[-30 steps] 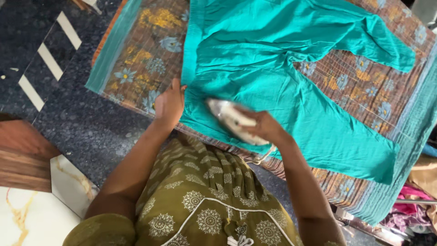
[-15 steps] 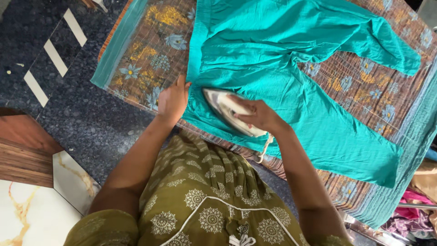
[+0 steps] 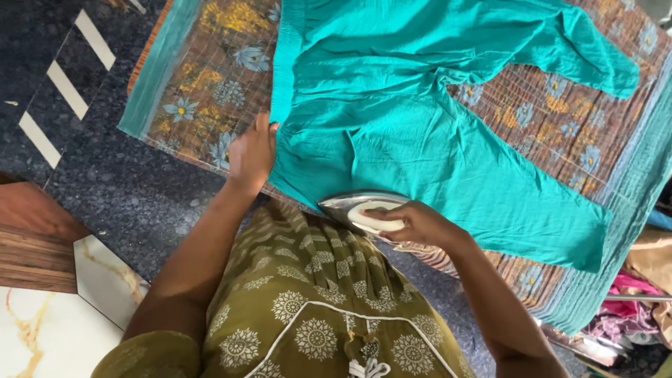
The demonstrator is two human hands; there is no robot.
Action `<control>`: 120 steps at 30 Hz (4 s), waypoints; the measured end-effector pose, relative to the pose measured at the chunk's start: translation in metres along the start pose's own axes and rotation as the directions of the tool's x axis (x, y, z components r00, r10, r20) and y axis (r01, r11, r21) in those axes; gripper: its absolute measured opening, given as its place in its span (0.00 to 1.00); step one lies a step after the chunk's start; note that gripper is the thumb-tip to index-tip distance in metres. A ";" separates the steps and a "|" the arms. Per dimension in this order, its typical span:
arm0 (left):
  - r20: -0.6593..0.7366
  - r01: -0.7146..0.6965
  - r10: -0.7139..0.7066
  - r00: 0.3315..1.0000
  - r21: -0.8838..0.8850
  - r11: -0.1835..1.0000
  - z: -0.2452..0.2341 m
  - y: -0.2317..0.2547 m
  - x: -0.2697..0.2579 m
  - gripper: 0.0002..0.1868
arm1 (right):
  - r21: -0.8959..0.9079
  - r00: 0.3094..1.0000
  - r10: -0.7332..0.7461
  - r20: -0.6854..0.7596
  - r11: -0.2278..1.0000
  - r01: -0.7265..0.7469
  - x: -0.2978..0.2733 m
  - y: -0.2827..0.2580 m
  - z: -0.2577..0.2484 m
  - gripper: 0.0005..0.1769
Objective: The person irons a pair of teal trousers laid out on a floral-patterned table. They use a white electric iron to smooth the fabric, systematically moving from one leg to the other and adjusting the garment's position as needed.
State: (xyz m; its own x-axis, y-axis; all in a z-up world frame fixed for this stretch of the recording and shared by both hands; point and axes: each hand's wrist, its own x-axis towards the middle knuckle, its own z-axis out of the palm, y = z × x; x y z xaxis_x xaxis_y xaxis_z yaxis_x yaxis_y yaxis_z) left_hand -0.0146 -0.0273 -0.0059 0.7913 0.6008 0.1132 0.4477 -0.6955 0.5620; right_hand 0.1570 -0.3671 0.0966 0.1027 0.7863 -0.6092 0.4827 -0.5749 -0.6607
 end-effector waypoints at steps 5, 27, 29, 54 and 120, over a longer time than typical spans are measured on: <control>0.058 0.025 -0.025 0.998 0.000 1.000 0.000 -0.001 -0.001 0.12 | 0.072 0.976 0.133 -0.170 0.990 -0.122 0.033 0.032 -0.011 0.26; 0.235 0.157 -0.085 0.968 -0.310 0.938 -0.012 -0.024 0.001 0.13 | 0.209 0.968 0.174 -0.181 0.969 -0.135 0.025 -0.045 -0.013 0.40; 0.269 0.209 -0.133 0.954 -0.279 0.937 -0.013 -0.025 0.001 0.14 | 0.156 0.897 0.391 -0.207 0.918 -0.365 0.035 -0.026 -0.028 0.41; -0.068 -0.204 0.209 0.975 0.084 0.975 -0.036 0.060 0.029 0.14 | 0.341 0.745 0.603 -0.284 0.790 -0.510 0.007 0.011 -0.037 0.40; 0.398 -0.546 0.432 0.809 0.239 0.803 0.131 0.197 0.026 0.40 | 0.637 0.361 0.603 -0.711 0.770 -0.032 -0.107 0.170 -0.041 0.40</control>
State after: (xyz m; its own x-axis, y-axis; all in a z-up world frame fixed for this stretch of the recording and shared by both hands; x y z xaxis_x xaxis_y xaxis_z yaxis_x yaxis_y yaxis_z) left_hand 0.1485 -0.2008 0.0000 0.9996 0.0289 0.0080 0.0268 -0.9808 0.1931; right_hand 0.2637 -0.5398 0.0672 0.9468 0.0983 -0.3065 -0.1853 -0.6121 -0.7688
